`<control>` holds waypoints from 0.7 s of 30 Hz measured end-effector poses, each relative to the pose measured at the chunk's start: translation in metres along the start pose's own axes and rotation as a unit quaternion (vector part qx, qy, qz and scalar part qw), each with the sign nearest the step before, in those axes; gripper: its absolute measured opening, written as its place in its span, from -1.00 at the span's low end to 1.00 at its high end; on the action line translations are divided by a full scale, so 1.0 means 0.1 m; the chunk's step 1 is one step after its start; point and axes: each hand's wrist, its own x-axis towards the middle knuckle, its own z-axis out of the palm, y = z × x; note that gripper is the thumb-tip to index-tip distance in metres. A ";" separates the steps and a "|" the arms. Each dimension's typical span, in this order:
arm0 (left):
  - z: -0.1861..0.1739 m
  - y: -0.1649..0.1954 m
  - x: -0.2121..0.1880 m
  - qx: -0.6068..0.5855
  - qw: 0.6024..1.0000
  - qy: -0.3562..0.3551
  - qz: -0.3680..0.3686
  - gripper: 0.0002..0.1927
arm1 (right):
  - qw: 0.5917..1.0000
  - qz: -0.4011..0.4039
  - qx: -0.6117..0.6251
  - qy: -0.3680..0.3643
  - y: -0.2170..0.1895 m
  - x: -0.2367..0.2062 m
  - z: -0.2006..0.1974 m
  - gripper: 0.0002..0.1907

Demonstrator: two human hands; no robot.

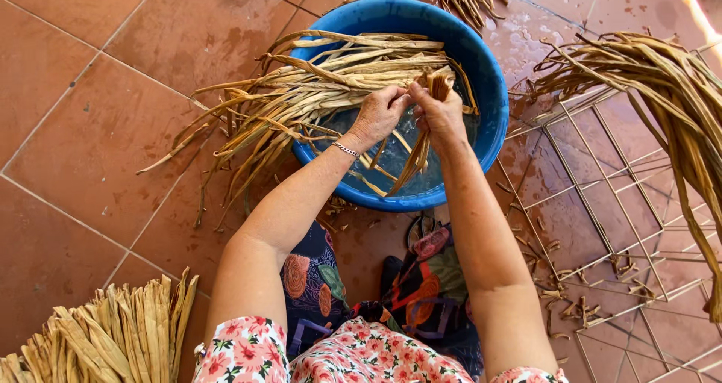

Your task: The person sits on the floor and repeatedly dips long dried plant strips into a blue basin of water, then pulls them apart by hand to separate fibers. The separated pieces are placed on a metal grid nearby.

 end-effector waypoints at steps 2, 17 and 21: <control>0.02 0.04 -0.03 0.003 1.000 0.005 0.020 -0.80 | 1.000 -0.016 0.004 0.009 -0.04 -0.01 -0.03 -0.77; -0.11 0.00 -0.09 -0.132 0.988 -0.047 -0.063 -0.77 | 0.984 0.010 -0.004 0.179 -0.11 0.29 -0.62 -0.72; 0.05 -0.02 -0.04 -0.156 0.981 -0.064 -0.100 -0.75 | 0.996 -0.015 -0.061 0.064 0.09 0.21 -0.33 -0.66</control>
